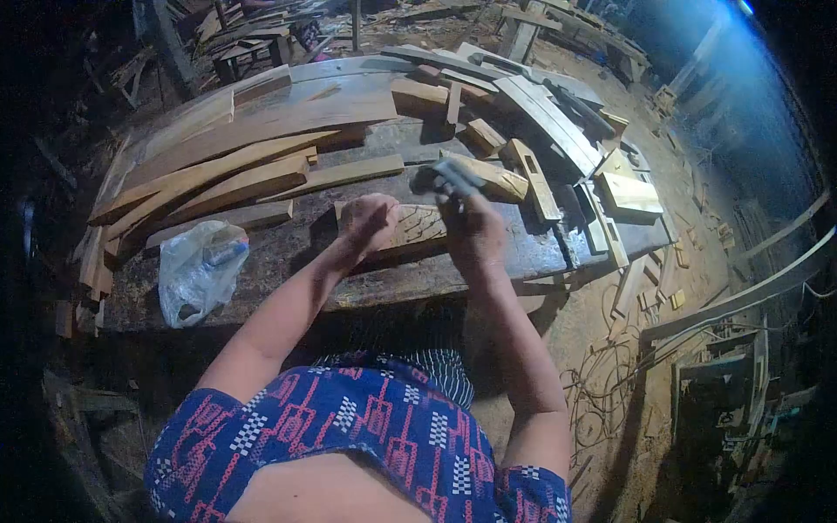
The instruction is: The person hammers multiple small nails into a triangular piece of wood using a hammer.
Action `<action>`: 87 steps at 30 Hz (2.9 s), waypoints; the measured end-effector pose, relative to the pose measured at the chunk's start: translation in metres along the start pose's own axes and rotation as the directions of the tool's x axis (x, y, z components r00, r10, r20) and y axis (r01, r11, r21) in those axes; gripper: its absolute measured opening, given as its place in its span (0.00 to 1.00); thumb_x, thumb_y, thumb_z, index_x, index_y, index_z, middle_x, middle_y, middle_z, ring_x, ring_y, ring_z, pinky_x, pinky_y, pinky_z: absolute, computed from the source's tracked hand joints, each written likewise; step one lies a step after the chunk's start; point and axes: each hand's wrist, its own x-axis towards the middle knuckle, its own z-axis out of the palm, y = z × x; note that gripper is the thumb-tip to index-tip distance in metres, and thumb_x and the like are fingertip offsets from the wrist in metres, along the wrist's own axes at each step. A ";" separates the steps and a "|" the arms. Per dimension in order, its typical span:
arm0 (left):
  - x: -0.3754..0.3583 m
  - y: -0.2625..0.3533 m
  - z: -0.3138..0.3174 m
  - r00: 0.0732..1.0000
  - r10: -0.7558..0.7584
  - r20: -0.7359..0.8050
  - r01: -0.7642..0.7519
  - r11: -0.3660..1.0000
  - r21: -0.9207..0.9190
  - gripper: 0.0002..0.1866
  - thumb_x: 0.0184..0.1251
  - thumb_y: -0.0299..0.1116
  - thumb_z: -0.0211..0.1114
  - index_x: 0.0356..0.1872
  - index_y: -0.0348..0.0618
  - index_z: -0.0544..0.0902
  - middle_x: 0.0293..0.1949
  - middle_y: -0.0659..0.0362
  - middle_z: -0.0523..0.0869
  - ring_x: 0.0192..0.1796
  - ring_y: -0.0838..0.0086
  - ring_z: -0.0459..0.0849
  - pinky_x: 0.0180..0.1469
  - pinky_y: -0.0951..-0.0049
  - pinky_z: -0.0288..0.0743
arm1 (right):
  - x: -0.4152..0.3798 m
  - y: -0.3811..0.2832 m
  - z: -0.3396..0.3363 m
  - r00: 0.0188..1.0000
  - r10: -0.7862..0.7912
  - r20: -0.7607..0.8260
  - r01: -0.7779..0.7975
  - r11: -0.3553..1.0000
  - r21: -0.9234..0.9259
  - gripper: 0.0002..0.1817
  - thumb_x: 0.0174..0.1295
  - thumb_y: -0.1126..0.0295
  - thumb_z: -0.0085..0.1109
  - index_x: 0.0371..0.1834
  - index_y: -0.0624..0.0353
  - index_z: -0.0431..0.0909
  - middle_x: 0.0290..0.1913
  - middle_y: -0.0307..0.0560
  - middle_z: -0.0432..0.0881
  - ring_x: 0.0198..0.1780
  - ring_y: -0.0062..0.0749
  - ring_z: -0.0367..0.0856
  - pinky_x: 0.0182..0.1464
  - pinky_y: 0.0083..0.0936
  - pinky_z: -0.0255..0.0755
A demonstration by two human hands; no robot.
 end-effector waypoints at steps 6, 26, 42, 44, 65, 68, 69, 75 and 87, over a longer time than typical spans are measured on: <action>-0.002 0.016 -0.013 0.998 -0.070 -0.001 0.070 0.997 -0.024 0.11 0.61 0.36 0.54 0.26 0.40 0.79 0.30 0.46 0.81 0.37 0.51 0.81 0.38 0.56 0.75 | 0.005 -0.012 -0.005 0.993 0.074 0.092 -0.054 0.978 -0.203 0.13 0.58 0.61 0.63 0.38 0.60 0.80 0.20 0.40 0.73 0.24 0.18 0.65 0.27 0.21 0.63; 0.001 0.009 0.002 0.996 -0.088 0.005 0.088 0.996 -0.020 0.13 0.63 0.38 0.52 0.26 0.43 0.80 0.32 0.46 0.83 0.38 0.52 0.83 0.40 0.56 0.75 | -0.001 0.009 0.007 0.985 0.041 0.167 0.027 0.923 -0.384 0.14 0.60 0.61 0.63 0.42 0.59 0.79 0.32 0.54 0.82 0.31 0.26 0.79 0.35 0.26 0.71; 0.005 0.006 0.003 1.000 -0.004 0.031 0.002 0.998 0.067 0.11 0.59 0.33 0.51 0.25 0.42 0.81 0.32 0.46 0.83 0.38 0.53 0.84 0.40 0.58 0.77 | 0.002 0.015 -0.010 0.985 0.173 0.027 -0.169 0.980 -0.101 0.13 0.61 0.58 0.58 0.40 0.56 0.79 0.28 0.56 0.80 0.32 0.46 0.81 0.36 0.32 0.72; 0.005 0.005 0.006 0.999 -0.045 0.011 0.045 0.998 0.048 0.11 0.59 0.32 0.51 0.24 0.42 0.80 0.31 0.46 0.83 0.37 0.53 0.84 0.39 0.58 0.77 | 0.002 0.030 -0.020 0.988 0.127 -0.091 -0.117 0.987 0.110 0.13 0.60 0.60 0.61 0.37 0.59 0.78 0.25 0.52 0.78 0.25 0.33 0.74 0.31 0.26 0.68; -0.160 -0.020 -0.143 0.738 -0.364 0.569 0.432 -0.392 -0.812 0.14 0.70 0.38 0.52 0.43 0.37 0.78 0.16 0.66 0.70 0.17 0.81 0.66 0.16 0.81 0.56 | -0.022 0.166 -0.040 0.997 0.012 -0.075 -0.062 0.697 -0.714 0.15 0.54 0.68 0.58 0.47 0.51 0.77 0.40 0.53 0.77 0.44 0.50 0.75 0.45 0.44 0.68; -0.198 -0.047 -0.193 0.737 -0.621 0.266 0.348 0.010 -0.938 0.14 0.69 0.36 0.51 0.38 0.36 0.80 0.13 0.67 0.67 0.11 0.85 0.61 0.12 0.83 0.50 | -0.026 0.172 -0.038 0.986 -0.152 -0.067 0.049 0.653 -0.756 0.14 0.57 0.69 0.55 0.47 0.51 0.76 0.37 0.54 0.75 0.40 0.53 0.74 0.40 0.44 0.69; -0.214 -0.065 -0.207 0.662 -0.730 0.170 0.295 0.045 -0.955 0.07 0.66 0.31 0.56 0.35 0.40 0.81 0.16 0.67 0.72 0.12 0.86 0.64 0.11 0.84 0.52 | -0.024 0.183 -0.037 0.988 -0.138 -0.072 0.044 0.690 -0.722 0.14 0.57 0.69 0.54 0.47 0.51 0.76 0.36 0.54 0.75 0.40 0.53 0.75 0.39 0.44 0.69; -0.269 -0.138 -0.252 0.448 -0.810 -0.379 0.625 0.587 -0.515 0.13 0.59 0.35 0.68 0.24 0.35 0.83 0.22 0.65 0.80 0.26 0.84 0.74 0.30 0.80 0.69 | -0.023 0.172 -0.038 0.999 0.009 -0.049 -0.042 0.676 -0.736 0.22 0.53 0.70 0.58 0.53 0.57 0.74 0.43 0.56 0.75 0.47 0.53 0.74 0.48 0.43 0.69; -0.220 -0.124 -0.272 0.744 -0.664 0.078 0.507 0.484 -0.713 0.08 0.58 0.36 0.68 0.25 0.43 0.84 0.18 0.69 0.77 0.17 0.87 0.68 0.20 0.81 0.59 | -0.023 0.178 -0.035 0.997 -0.027 -0.076 -0.045 0.600 -0.799 0.17 0.58 0.69 0.52 0.53 0.53 0.73 0.42 0.53 0.75 0.46 0.52 0.74 0.44 0.43 0.70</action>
